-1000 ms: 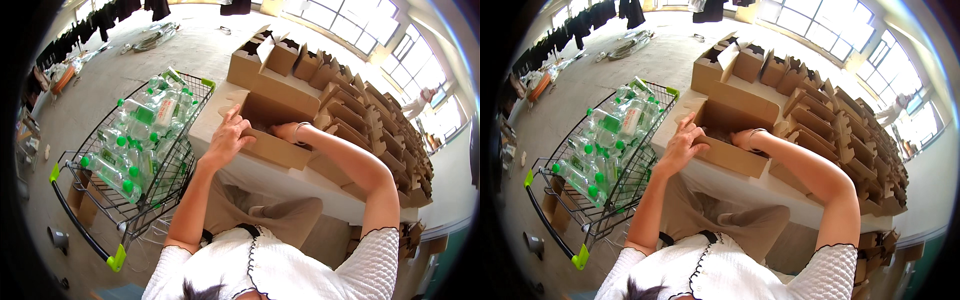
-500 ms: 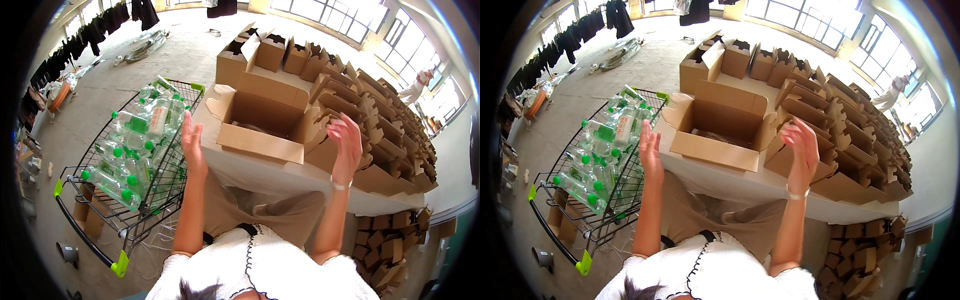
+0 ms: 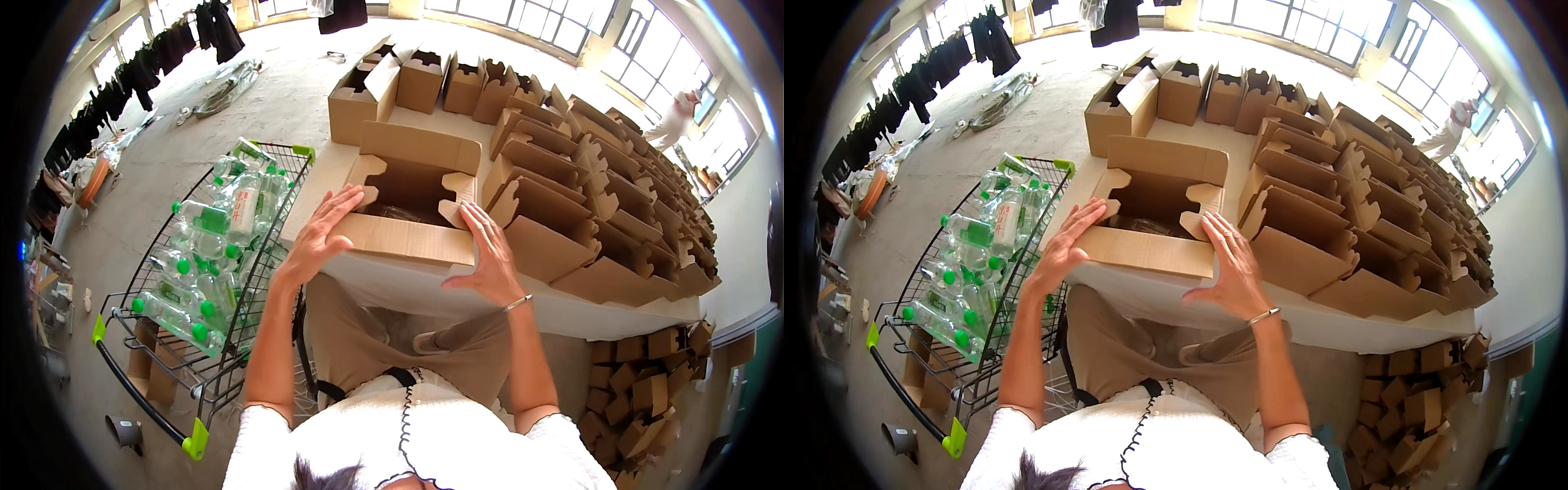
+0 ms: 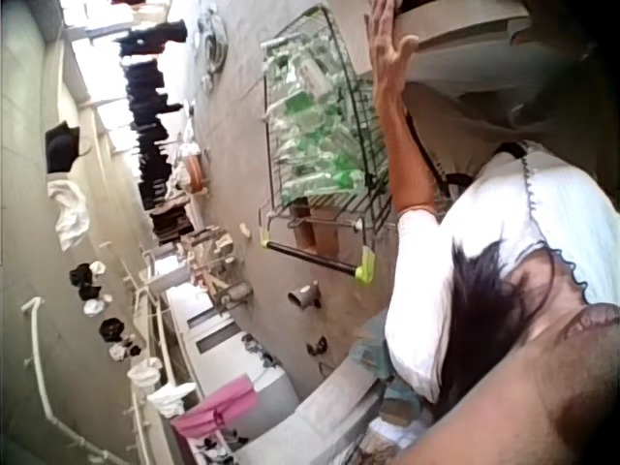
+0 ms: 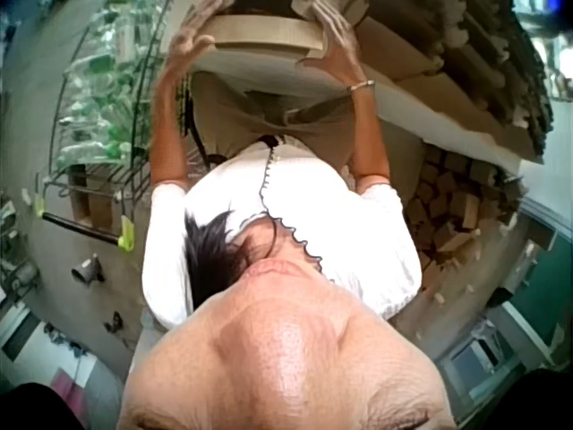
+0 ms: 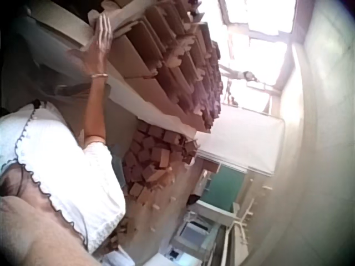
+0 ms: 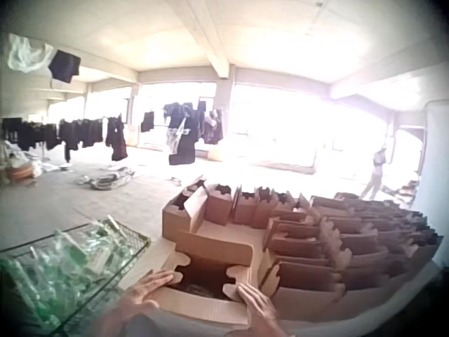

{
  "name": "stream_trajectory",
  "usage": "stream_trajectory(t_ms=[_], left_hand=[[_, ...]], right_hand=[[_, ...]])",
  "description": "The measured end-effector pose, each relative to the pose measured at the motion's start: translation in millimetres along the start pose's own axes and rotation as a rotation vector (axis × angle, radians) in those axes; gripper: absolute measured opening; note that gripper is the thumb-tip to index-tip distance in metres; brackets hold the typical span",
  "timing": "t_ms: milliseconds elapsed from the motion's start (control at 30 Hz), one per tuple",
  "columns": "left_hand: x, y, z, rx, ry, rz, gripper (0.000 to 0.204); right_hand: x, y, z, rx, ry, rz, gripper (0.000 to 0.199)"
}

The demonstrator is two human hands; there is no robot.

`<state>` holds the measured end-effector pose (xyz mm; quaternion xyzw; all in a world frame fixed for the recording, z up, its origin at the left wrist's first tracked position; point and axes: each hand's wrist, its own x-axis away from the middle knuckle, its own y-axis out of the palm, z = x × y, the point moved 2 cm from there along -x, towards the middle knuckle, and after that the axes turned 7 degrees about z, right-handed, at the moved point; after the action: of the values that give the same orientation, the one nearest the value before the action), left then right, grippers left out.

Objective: The person places water bottles into cardboard boxes by hand and then moves the filled boxes onto a larger stack on a table.

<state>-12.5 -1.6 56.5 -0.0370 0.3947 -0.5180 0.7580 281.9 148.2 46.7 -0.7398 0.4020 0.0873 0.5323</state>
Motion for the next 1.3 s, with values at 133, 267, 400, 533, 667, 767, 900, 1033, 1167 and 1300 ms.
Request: stream_trajectory(t_ms=[133, 267, 400, 533, 667, 767, 900, 1033, 1167, 1300], left_hand=[[-11.7, -4.1, 7.8, -0.358, 0.042, -0.137, 0.069], [-22.0, -5.7, 1.2, -0.253, -0.009, -0.128, 0.067], [-21.4, -9.9, -11.8, 0.187, -0.259, -0.010, 0.062], [-25.0, -5.6, -31.6, 0.296, -0.384, 0.244, 0.070], [-43.8, 5.9, -26.1, -0.120, -0.285, 0.320, 0.086], [-55.5, 1.9, -59.5, -0.315, -0.259, 0.242, 0.106], [-80.7, 0.5, -77.2, -0.140, -0.269, 0.052, 0.131], [-92.3, 5.0, -75.0, 0.178, -0.314, 0.020, 0.143], [-84.6, 13.7, -77.8, 0.214, -0.239, 0.134, 0.123], [-77.4, -2.0, -84.6, -0.005, -0.139, -0.019, 0.077]], right_hand=[[-13.8, -4.4, 7.5, 0.180, -0.127, -0.012, 0.079], [-18.7, -4.2, 5.2, 0.104, -0.112, 0.027, 0.068], [-19.5, -0.4, 8.0, -0.014, -0.047, 0.175, 0.051], [-25.8, 12.5, 7.1, -0.106, 0.303, 0.311, 0.059], [-41.5, 18.5, 11.0, -0.151, 0.542, 0.306, 0.079], [-53.9, 25.8, 21.5, -0.133, 0.535, 0.254, 0.095], [-68.5, 26.9, 53.9, -0.276, 0.512, 0.121, 0.109], [-85.5, 20.7, 55.4, -0.454, 0.500, 0.002, 0.125], [-92.6, 10.9, 57.3, -0.522, 0.574, -0.065, 0.137], [-98.8, 12.6, 48.1, -0.232, 0.260, -0.260, 0.092]])
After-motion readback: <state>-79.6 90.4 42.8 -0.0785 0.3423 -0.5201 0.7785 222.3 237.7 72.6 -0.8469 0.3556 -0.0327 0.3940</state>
